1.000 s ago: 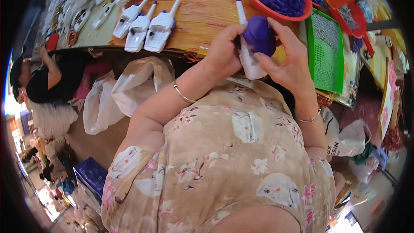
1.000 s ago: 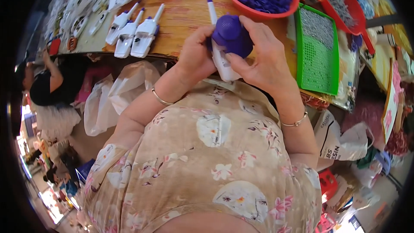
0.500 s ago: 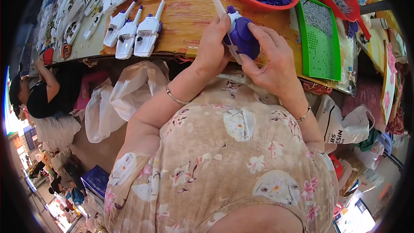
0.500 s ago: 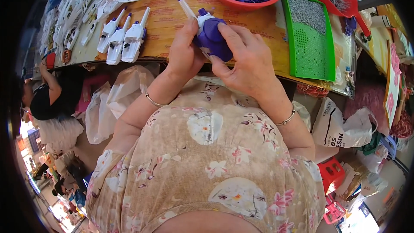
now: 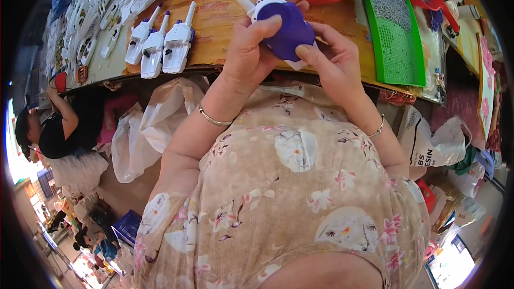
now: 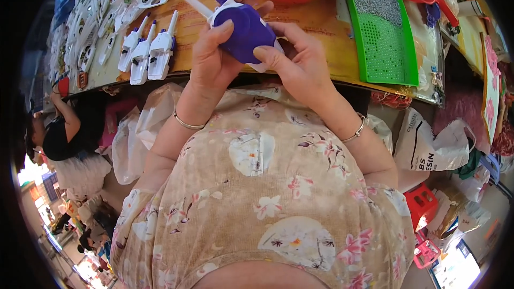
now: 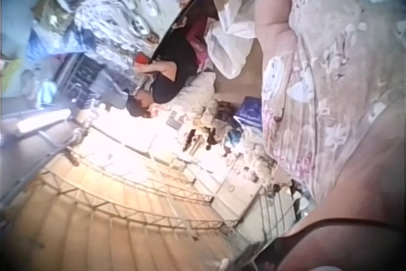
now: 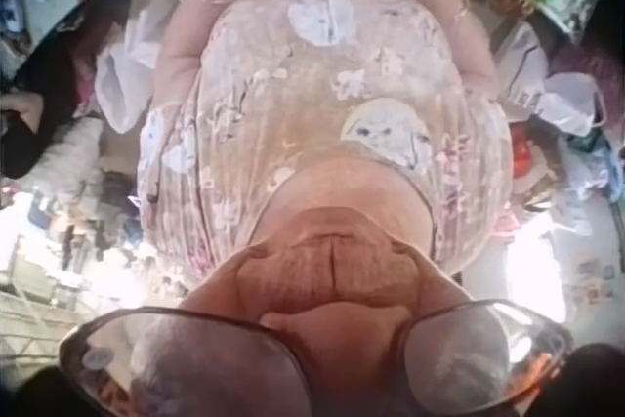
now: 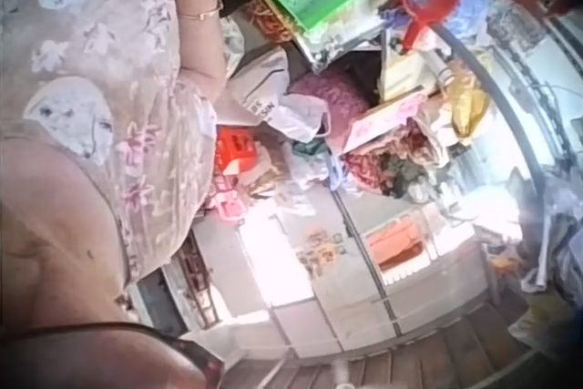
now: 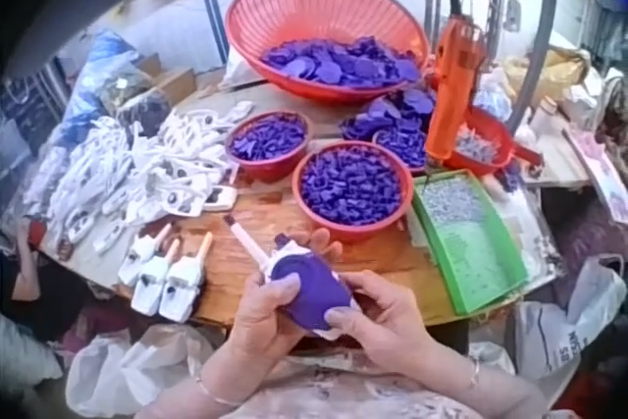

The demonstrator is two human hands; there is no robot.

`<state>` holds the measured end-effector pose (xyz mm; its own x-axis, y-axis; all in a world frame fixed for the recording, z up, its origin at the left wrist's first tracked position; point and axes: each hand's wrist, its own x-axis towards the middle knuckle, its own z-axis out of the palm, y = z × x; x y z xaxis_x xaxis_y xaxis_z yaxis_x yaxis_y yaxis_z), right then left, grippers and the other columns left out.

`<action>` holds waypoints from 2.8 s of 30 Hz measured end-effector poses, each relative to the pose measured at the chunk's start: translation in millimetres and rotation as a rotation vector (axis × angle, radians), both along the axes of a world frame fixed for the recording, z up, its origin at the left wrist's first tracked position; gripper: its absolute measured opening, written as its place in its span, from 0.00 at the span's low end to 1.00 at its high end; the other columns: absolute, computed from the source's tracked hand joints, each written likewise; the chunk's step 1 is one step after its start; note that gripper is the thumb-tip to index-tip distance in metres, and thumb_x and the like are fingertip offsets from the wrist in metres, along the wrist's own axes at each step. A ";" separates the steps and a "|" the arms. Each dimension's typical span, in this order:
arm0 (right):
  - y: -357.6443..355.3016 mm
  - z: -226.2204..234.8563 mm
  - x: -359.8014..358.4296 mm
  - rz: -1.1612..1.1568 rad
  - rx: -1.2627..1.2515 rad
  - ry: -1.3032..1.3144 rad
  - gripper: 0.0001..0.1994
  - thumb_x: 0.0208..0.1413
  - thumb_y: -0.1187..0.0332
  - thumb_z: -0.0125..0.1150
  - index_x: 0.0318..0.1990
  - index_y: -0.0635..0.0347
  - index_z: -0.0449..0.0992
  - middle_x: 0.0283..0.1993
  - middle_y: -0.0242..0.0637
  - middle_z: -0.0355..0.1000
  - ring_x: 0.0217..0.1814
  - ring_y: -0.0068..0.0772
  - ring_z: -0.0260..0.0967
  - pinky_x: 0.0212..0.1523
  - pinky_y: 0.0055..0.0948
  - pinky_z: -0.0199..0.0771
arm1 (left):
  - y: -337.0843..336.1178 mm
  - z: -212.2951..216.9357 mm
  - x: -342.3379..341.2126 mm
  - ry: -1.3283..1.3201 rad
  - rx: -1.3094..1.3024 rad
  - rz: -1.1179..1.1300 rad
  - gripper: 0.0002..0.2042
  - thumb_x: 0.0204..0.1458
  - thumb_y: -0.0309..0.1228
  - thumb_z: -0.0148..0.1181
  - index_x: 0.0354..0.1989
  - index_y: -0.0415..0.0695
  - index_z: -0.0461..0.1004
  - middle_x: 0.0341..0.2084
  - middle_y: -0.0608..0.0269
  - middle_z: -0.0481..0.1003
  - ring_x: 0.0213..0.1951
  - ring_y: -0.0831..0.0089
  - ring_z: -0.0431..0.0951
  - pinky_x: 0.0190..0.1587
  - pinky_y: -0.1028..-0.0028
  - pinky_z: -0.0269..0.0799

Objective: The recorder is assembling plastic toy walkie-talkies at a workbench, using a glue gun to fix internal components and then closing the casing.

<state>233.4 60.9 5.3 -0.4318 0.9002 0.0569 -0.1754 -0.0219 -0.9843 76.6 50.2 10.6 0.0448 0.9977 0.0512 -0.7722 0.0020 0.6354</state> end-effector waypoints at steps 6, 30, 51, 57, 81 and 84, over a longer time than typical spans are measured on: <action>-3.1 0.9 5.5 -0.195 0.566 -0.255 0.17 0.49 0.81 0.61 0.48 0.68 0.72 0.45 0.39 0.70 0.42 0.25 0.70 0.42 0.19 0.72 | -14.1 -18.0 -16.4 0.257 -0.011 0.111 0.18 0.41 0.15 0.63 0.43 0.37 0.73 0.36 0.59 0.77 0.39 0.71 0.78 0.43 0.75 0.74; 21.2 -32.2 24.4 -0.026 -0.336 0.396 0.13 0.56 0.69 0.59 0.48 0.63 0.72 0.41 0.30 0.73 0.40 0.18 0.69 0.41 0.20 0.71 | -35.1 3.9 0.0 1.331 0.215 0.120 0.11 0.45 0.27 0.64 0.33 0.37 0.68 0.21 0.57 0.71 0.22 0.67 0.72 0.25 0.69 0.66; 13.5 -15.7 -10.5 0.106 0.220 -0.387 0.11 0.54 0.76 0.56 0.45 0.67 0.73 0.40 0.33 0.74 0.41 0.20 0.68 0.45 0.20 0.68 | -78.0 26.4 -133.3 2.087 0.086 1.103 0.19 0.36 0.26 0.62 0.42 0.43 0.73 0.24 0.56 0.73 0.27 0.57 0.73 0.29 0.67 0.69; 12.7 -20.1 -3.7 0.094 0.277 -0.374 0.09 0.54 0.77 0.55 0.42 0.67 0.74 0.37 0.30 0.73 0.41 0.18 0.67 0.43 0.17 0.67 | -86.5 9.0 -222.0 2.390 -0.152 1.241 0.17 0.36 0.31 0.62 0.38 0.48 0.73 0.23 0.58 0.69 0.28 0.58 0.73 0.32 0.63 0.67; 13.8 -31.4 -1.0 0.076 0.233 -0.406 0.07 0.54 0.78 0.56 0.40 0.66 0.74 0.34 0.28 0.71 0.34 0.15 0.66 0.36 0.15 0.67 | 77.7 3.0 -245.1 2.672 0.018 0.549 0.35 0.37 0.18 0.60 0.58 0.61 0.66 0.64 0.52 0.50 0.64 0.50 0.53 0.61 0.56 0.58; 15.0 -33.3 -0.9 0.080 0.135 -0.343 0.06 0.53 0.78 0.55 0.39 0.66 0.74 0.34 0.28 0.71 0.34 0.14 0.66 0.36 0.15 0.67 | 101.4 -6.3 -272.8 2.419 0.209 0.503 0.33 0.35 0.22 0.63 0.56 0.58 0.67 0.62 0.51 0.55 0.62 0.49 0.56 0.61 0.59 0.59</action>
<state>232.5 75.9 -28.0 -0.5148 0.8572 0.0125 0.1622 0.1117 -0.9804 -196.2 151.5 4.2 0.0197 0.9393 0.3425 0.9998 -0.0157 -0.0144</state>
